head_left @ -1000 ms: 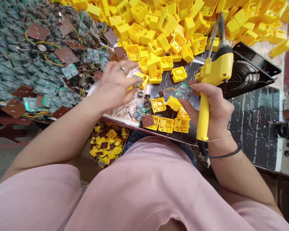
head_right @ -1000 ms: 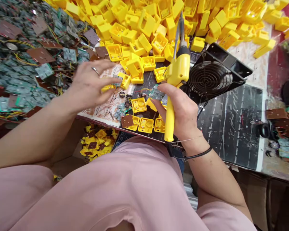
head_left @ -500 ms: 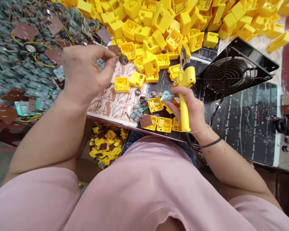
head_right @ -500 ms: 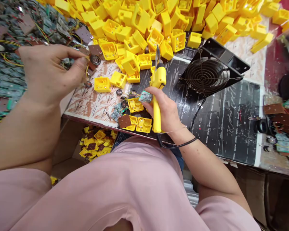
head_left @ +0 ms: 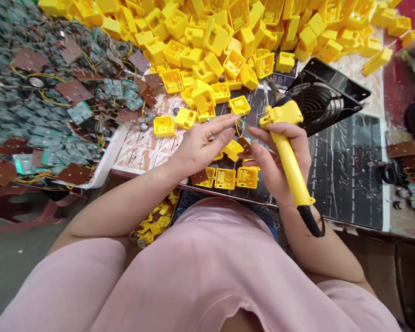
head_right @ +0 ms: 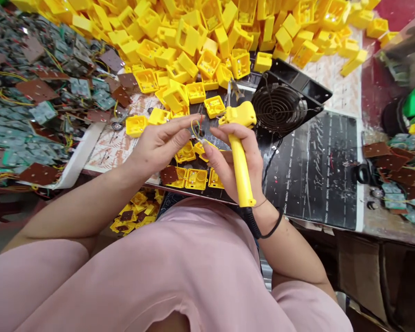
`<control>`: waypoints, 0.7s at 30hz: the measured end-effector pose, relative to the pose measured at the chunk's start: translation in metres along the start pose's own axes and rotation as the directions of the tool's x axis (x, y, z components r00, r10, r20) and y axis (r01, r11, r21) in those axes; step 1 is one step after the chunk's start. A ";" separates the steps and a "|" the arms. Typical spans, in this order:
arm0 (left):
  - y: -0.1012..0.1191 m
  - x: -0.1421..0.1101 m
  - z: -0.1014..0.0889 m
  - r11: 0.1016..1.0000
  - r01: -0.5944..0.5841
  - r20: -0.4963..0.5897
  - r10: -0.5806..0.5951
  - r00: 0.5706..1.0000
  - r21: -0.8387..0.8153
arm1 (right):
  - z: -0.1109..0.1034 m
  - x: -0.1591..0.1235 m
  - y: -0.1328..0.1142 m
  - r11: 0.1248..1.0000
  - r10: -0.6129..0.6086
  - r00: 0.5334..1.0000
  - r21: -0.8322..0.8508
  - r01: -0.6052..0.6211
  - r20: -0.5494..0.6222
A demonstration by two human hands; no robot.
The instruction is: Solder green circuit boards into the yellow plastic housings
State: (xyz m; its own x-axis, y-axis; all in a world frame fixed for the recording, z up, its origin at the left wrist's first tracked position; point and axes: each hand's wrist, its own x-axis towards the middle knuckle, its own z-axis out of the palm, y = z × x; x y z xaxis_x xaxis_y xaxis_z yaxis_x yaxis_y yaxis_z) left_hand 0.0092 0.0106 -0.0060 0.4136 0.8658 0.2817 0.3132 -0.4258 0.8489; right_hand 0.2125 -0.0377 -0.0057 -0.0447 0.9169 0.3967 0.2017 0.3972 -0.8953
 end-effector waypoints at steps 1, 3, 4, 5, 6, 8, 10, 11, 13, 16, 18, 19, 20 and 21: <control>0.002 0.001 0.003 0.997 0.047 -0.011 -0.047 0.999 -0.066 | -0.001 -0.003 0.001 0.999 0.038 0.999 0.017 -0.038 0.007; 0.003 0.001 0.007 0.976 0.132 -0.014 -0.136 0.991 -0.172 | -0.004 -0.007 0.003 0.994 0.086 0.996 0.066 -0.086 0.001; 0.003 0.000 0.008 0.964 0.166 -0.015 -0.173 0.985 -0.209 | -0.005 -0.009 0.003 0.992 0.089 0.996 0.093 -0.087 -0.014; 0.003 -0.002 0.009 0.953 0.198 -0.008 -0.206 0.979 -0.230 | -0.006 -0.011 0.003 0.989 0.089 0.996 0.119 -0.085 -0.032; 0.004 -0.003 0.010 0.946 0.224 0.005 -0.229 0.973 -0.234 | -0.006 -0.012 0.003 0.987 0.090 0.995 0.141 -0.083 -0.050; 0.008 -0.005 0.011 0.949 0.236 0.034 -0.234 0.972 -0.208 | -0.007 -0.014 0.002 0.981 0.102 0.992 0.172 -0.088 -0.074; 0.014 -0.006 0.012 0.960 0.213 0.083 -0.201 0.976 -0.180 | -0.008 -0.014 0.001 0.976 0.113 0.991 0.195 -0.097 -0.071; 0.018 -0.006 0.012 0.963 0.199 0.108 -0.181 0.978 -0.181 | -0.009 -0.014 0.001 0.974 0.113 0.991 0.202 -0.097 -0.066; 0.023 -0.005 0.012 0.958 0.198 0.142 -0.170 0.975 -0.208 | -0.011 -0.015 0.000 0.975 0.099 0.993 0.205 -0.085 -0.060; 0.028 -0.004 0.011 0.966 0.191 0.122 -0.171 0.978 -0.174 | -0.012 -0.017 0.000 0.984 0.073 0.995 0.170 -0.061 -0.066; 0.029 -0.004 0.014 0.986 0.151 0.082 -0.145 0.986 -0.074 | -0.010 -0.021 0.001 0.986 0.078 0.996 0.152 -0.072 -0.038; 0.030 -0.004 0.016 0.990 0.137 0.066 -0.134 0.989 -0.029 | -0.008 -0.022 0.002 0.985 0.088 0.996 0.150 -0.084 -0.019; 0.030 -0.004 0.019 0.991 0.137 0.053 -0.136 0.989 -0.007 | -0.007 -0.024 0.003 0.985 0.094 0.996 0.148 -0.093 -0.003; 0.030 -0.004 0.022 0.988 0.154 0.051 -0.153 0.987 -0.010 | -0.008 -0.025 0.004 0.986 0.090 0.996 0.142 -0.090 0.007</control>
State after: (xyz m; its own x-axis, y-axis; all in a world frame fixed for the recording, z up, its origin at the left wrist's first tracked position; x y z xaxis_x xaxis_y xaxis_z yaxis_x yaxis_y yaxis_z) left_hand 0.0353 -0.0118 0.0089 0.4037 0.9063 0.1253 0.3645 -0.2849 0.8865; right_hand 0.2218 -0.0596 -0.0179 -0.0335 0.9492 0.3128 0.0642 0.3144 -0.9471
